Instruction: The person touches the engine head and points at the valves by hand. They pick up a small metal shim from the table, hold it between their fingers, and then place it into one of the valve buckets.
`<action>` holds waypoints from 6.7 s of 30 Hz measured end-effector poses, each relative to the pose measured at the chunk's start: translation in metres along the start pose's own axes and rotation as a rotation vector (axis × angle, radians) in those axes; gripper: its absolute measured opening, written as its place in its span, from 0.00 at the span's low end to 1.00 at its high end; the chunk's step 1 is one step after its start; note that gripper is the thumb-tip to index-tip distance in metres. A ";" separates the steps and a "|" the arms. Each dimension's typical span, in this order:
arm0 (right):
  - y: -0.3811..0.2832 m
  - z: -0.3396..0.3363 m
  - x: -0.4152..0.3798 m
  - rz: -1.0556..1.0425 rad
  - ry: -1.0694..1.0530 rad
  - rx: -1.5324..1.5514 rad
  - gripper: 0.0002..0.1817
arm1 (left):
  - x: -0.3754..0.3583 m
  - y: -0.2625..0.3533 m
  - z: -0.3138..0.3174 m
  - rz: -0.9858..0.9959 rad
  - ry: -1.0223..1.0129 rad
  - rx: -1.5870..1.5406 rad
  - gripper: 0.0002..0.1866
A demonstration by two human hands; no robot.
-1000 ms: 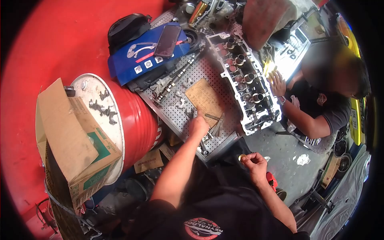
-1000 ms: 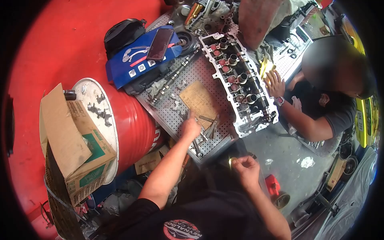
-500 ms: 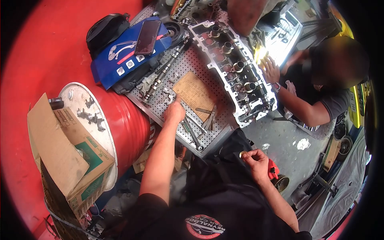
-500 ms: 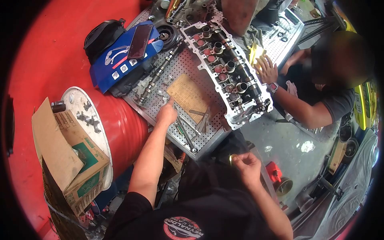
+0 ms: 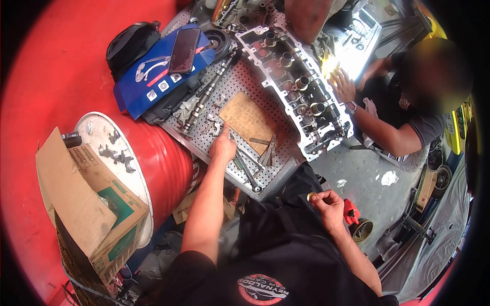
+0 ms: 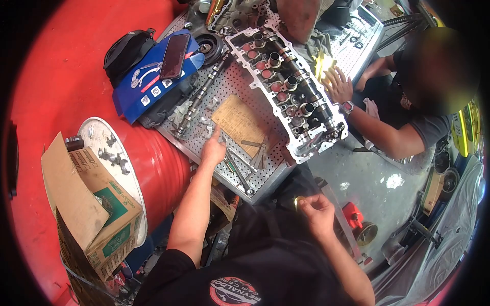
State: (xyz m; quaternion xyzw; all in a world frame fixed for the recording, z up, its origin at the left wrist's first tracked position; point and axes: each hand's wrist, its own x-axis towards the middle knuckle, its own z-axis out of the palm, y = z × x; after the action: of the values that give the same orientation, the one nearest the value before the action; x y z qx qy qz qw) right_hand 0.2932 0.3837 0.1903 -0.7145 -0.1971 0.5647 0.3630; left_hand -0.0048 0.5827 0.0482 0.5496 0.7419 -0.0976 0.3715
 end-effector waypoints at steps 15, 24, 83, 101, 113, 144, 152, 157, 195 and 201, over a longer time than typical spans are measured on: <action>0.001 0.005 -0.009 0.014 0.033 0.006 0.07 | 0.001 0.002 -0.001 -0.009 -0.086 0.072 0.37; 0.002 0.004 -0.015 0.000 0.053 0.032 0.07 | -0.010 0.018 -0.010 0.003 -0.206 0.264 0.40; -0.026 0.041 -0.023 -0.006 -0.270 0.123 0.06 | -0.218 0.047 0.014 0.035 -0.809 -1.660 0.03; -0.034 0.038 0.003 0.024 -0.331 0.129 0.06 | -0.206 0.052 0.016 0.059 -0.698 -1.456 0.06; -0.041 0.029 0.018 0.036 -0.325 0.037 0.08 | -0.202 0.069 0.023 0.120 -0.513 -1.343 0.08; -0.044 0.041 0.020 0.074 -0.234 0.016 0.05 | -0.208 0.080 0.015 0.769 0.281 -0.396 0.27; -0.042 0.052 0.009 0.160 -0.329 0.246 0.09 | -0.211 0.066 0.019 0.752 0.275 -0.601 0.21; -0.035 0.057 0.000 0.239 -0.417 0.396 0.10 | -0.220 0.055 0.006 0.714 0.150 -0.809 0.21; -0.081 0.063 0.089 -0.225 -0.232 -0.067 0.06 | -0.154 0.116 -0.013 0.398 -0.002 -0.799 0.20; -0.093 0.074 0.080 -0.202 -0.288 0.035 0.05 | -0.148 0.108 -0.019 0.440 -0.085 -1.068 0.09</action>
State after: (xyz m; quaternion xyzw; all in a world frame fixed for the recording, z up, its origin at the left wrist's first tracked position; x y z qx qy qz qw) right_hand 0.2576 0.5223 0.1992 -0.5963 -0.3083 0.6251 0.3982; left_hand 0.1007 0.5242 0.1873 0.4230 0.5409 0.3477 0.6384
